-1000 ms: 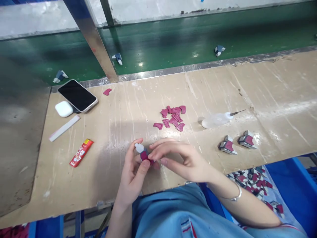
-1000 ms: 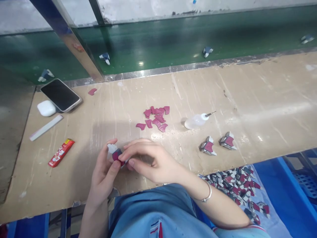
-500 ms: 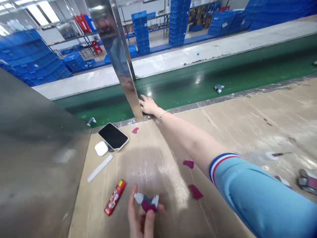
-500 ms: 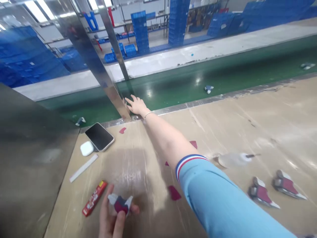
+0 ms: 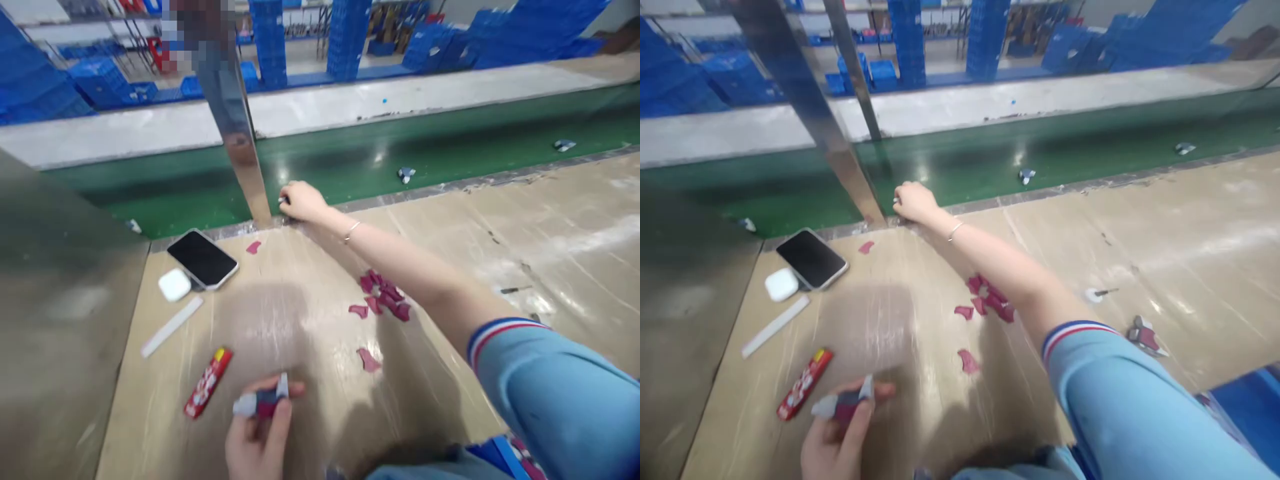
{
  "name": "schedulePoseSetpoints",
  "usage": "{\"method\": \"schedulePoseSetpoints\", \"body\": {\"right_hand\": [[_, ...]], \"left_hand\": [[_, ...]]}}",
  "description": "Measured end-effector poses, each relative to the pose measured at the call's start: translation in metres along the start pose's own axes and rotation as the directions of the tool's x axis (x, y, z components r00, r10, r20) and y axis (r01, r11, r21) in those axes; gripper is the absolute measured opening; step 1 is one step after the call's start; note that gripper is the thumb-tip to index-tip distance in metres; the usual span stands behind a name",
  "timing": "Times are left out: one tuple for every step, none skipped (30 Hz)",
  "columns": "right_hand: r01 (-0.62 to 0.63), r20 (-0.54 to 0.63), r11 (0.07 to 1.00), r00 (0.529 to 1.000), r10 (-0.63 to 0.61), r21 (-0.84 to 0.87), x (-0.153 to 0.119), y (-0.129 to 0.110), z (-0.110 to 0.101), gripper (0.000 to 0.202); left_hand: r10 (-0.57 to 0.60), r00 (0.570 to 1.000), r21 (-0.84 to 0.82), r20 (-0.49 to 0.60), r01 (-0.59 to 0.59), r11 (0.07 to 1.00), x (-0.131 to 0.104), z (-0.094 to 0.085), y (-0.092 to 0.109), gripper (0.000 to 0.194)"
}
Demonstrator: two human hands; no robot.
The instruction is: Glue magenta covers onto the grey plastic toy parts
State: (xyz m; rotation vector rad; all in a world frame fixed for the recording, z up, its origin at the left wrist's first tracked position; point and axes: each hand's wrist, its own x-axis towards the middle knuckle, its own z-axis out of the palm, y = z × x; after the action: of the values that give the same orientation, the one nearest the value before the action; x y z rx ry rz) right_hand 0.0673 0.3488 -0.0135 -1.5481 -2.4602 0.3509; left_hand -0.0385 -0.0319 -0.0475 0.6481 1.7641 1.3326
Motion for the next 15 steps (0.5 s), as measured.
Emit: {"method": "schedulePoseSetpoints", "body": {"right_hand": [[-0.008, -0.001, 1.000, 1.000, 0.008, -0.007, -0.016, 0.003, -0.003, 0.034], [-0.010, 0.005, 1.000, 1.000, 0.010, -0.009, -0.031, 0.004, -0.004, 0.037], [-0.004, 0.017, 1.000, 1.000, 0.004, -0.007, -0.044, 0.005, -0.004, 0.038], [0.011, 0.034, 1.000, 0.999, -0.011, -0.003, -0.058, 0.004, -0.003, 0.038], [0.034, 0.054, 0.999, 0.998, -0.034, 0.002, -0.072, 0.002, -0.002, 0.037], [0.061, 0.075, 0.998, 0.995, -0.062, 0.008, -0.086, -0.001, 0.001, 0.035], [0.089, 0.092, 0.996, 0.992, -0.089, 0.007, -0.102, -0.004, 0.003, 0.035], [0.116, 0.096, 0.993, 0.989, -0.116, 0.011, -0.119, -0.008, 0.005, 0.038], [0.142, 0.080, 0.989, 0.986, -0.144, 0.033, -0.138, -0.011, 0.006, 0.043], [0.171, 0.051, 0.983, 0.983, -0.174, 0.071, -0.160, -0.014, 0.006, 0.048], [0.210, -0.005, 0.965, 0.977, -0.212, 0.158, -0.183, -0.017, 0.005, 0.048], [0.262, -0.066, 0.922, 0.965, -0.254, 0.286, -0.207, -0.018, 0.003, 0.042], [0.324, -0.105, 0.845, 0.945, -0.310, 0.426, -0.231, -0.020, 0.000, 0.038], [0.370, -0.109, 0.744, 0.920, -0.376, 0.557, -0.255, -0.021, -0.002, 0.038], [0.365, -0.094, 0.658, 0.908, -0.409, 0.659, -0.277, -0.021, -0.004, 0.037]], "left_hand": [[0.027, 1.000, -0.015, 0.006, -0.027, 1.000, -0.003, 0.002, 0.002, 0.047], [0.051, 0.999, -0.045, 0.017, -0.050, 0.998, -0.005, 0.005, 0.004, 0.047], [0.064, 0.997, -0.089, 0.040, -0.060, 0.994, -0.006, 0.007, 0.005, 0.046], [0.062, 0.996, -0.142, 0.069, -0.052, 0.989, -0.006, 0.009, 0.005, 0.047], [0.051, 0.992, -0.192, 0.113, -0.029, 0.981, -0.006, 0.010, 0.005, 0.048], [0.038, 0.986, -0.235, 0.165, 0.002, 0.972, -0.005, 0.012, 0.003, 0.050], [0.026, 0.976, -0.267, 0.215, 0.033, 0.963, -0.005, 0.013, 0.001, 0.051], [0.017, 0.966, -0.285, 0.259, 0.060, 0.957, -0.005, 0.014, -0.002, 0.053], [0.012, 0.958, -0.296, 0.287, 0.076, 0.952, -0.006, 0.016, -0.006, 0.053], [0.010, 0.955, -0.305, 0.298, 0.085, 0.949, -0.007, 0.019, -0.009, 0.054], [0.008, 0.954, -0.311, 0.301, 0.090, 0.946, -0.009, 0.022, -0.012, 0.054], [0.005, 0.953, -0.315, 0.302, 0.094, 0.944, -0.011, 0.027, -0.014, 0.055], [0.003, 0.950, -0.315, 0.313, 0.101, 0.944, -0.012, 0.031, -0.014, 0.056], [0.005, 0.944, -0.310, 0.331, 0.104, 0.945, -0.014, 0.036, -0.014, 0.058], [0.010, 0.934, -0.297, 0.358, 0.103, 0.949, -0.015, 0.040, -0.013, 0.059]]}}
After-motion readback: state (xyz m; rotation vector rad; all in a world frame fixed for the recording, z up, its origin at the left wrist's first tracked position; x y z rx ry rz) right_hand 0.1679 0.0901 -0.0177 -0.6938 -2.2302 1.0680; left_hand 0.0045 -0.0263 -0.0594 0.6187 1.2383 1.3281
